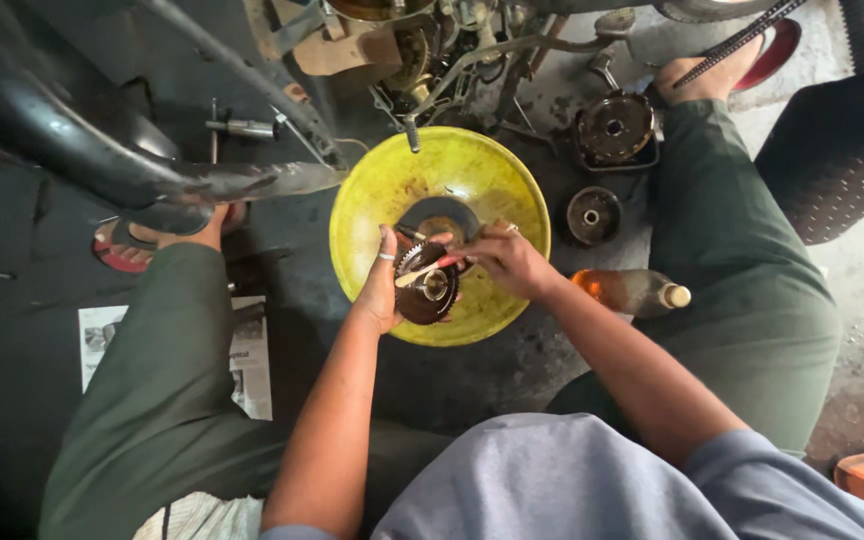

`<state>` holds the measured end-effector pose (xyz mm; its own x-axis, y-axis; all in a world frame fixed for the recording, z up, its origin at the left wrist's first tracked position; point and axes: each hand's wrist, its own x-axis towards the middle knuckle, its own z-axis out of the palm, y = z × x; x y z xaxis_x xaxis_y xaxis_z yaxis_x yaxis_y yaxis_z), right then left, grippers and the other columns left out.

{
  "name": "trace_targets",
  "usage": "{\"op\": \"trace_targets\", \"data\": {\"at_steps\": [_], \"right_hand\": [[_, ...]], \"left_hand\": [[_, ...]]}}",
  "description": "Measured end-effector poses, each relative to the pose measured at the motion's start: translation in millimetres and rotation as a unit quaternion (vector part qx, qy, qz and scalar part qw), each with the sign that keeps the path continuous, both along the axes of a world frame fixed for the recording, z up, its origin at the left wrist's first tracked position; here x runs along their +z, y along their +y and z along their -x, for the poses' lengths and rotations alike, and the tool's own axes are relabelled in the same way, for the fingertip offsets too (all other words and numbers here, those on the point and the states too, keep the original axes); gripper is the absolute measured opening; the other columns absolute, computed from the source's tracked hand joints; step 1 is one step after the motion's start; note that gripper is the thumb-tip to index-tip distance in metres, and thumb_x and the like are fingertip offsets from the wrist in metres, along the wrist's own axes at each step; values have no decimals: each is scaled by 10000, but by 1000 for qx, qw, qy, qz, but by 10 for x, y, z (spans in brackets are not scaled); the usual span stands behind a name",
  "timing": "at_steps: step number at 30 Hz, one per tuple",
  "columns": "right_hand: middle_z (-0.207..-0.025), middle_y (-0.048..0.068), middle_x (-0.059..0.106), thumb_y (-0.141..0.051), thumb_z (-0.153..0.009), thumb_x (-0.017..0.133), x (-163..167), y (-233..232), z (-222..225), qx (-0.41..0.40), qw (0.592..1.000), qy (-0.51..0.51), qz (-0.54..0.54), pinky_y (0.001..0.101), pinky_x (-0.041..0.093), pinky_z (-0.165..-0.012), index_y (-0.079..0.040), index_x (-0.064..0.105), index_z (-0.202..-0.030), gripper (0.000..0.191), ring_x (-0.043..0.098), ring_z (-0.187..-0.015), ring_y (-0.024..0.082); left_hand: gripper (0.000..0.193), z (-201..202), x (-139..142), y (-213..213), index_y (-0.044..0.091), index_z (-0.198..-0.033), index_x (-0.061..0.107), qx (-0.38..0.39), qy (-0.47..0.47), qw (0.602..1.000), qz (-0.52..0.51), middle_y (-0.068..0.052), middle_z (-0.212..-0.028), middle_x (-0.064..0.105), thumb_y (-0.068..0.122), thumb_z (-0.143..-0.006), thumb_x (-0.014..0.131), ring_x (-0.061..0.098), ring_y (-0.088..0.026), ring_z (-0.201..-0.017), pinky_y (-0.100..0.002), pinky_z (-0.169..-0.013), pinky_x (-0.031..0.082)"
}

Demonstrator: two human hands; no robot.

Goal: The person sits on the floor and cleans disassembled motorcycle engine parts. They pour an orange liquid from a plastic bottle onto small metal components and a gear, then scrub them with a toothbrush over a yellow basin. The person places cleaned parts onto a newspaper and repeats the process on additional components.

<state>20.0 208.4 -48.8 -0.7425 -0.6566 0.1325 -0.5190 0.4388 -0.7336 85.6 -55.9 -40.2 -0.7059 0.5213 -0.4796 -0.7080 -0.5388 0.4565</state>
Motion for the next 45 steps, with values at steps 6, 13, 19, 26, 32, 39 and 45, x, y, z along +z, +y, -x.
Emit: {"op": "trace_targets", "data": {"at_steps": [6, 13, 19, 26, 32, 39, 45], "right_hand": [[-1116, 91, 719, -24, -919, 700, 1, -32, 2, -54, 998, 15, -8, 436, 523, -929, -214, 757, -1181, 329, 661, -1036, 316], [-1096, 108, 717, 1, -926, 653, 65, -40, -43, -55, 996, -66, -25, 427, 536, -936, -200, 754, -1223, 372, 673, -1039, 316], [-1063, 132, 702, 18, -875, 688, -1, -54, -44, -26, 999, -11, 23, 435, 541, -872, -179, 732, -1229, 407, 664, -995, 351], [-1060, 166, 677, -139, -986, 530, -192, 223, -59, -122, 892, -81, -427, 439, 588, -814, -415, 646, -1382, 497, 657, -986, 349], [-1165, 170, 658, -139, -947, 495, -513, 116, -154, -148, 901, 8, -409, 465, 592, -780, -374, 515, -1489, 591, 695, -979, 348], [-1005, 145, 749, -132, -937, 523, -669, -160, -642, 35, 889, -4, -457, 446, 622, -710, -9, 690, -1140, 290, 752, -874, 318], [-942, 190, 740, -205, -969, 559, 59, -320, -386, -44, 912, -38, -406, 469, 597, -693, -45, 646, -1263, 346, 731, -793, 352]], "left_hand": [[1014, 3, -15, 86, 172, -1509, 517, 4, 27, 1000, 1, -164, -1298, 678, 904, -839, 306, 730, -362, -970, -565, -720, 621], [960, 5, -35, 39, 208, -1472, 534, 9, 4, 998, 62, -99, -1223, 696, 879, -827, 299, 731, -320, -909, -545, -685, 627], [944, 30, -156, 61, 173, -1481, 558, 36, 0, 998, 49, -117, -1222, 703, 857, -874, 322, 741, -263, -947, -512, -721, 653], [903, 53, -269, -133, 172, -1535, 466, 172, 75, 979, 81, -122, -1287, 645, 820, -911, 386, 712, -300, -943, -522, -716, 617], [957, 61, -159, -193, 201, -1556, 407, 248, 76, 965, -26, -161, -1399, 593, 851, -854, 379, 689, -414, -1072, -622, -810, 601], [988, 62, -123, -302, 153, -1569, 404, 330, 137, 931, -69, -156, -1453, 556, 855, -873, 375, 624, -472, -1221, -687, -964, 537], [1012, 71, -279, -365, 139, -1562, 414, 353, 104, 929, -42, -175, -1459, 561, 872, -867, 343, 630, -467, -1181, -657, -961, 551]]}}
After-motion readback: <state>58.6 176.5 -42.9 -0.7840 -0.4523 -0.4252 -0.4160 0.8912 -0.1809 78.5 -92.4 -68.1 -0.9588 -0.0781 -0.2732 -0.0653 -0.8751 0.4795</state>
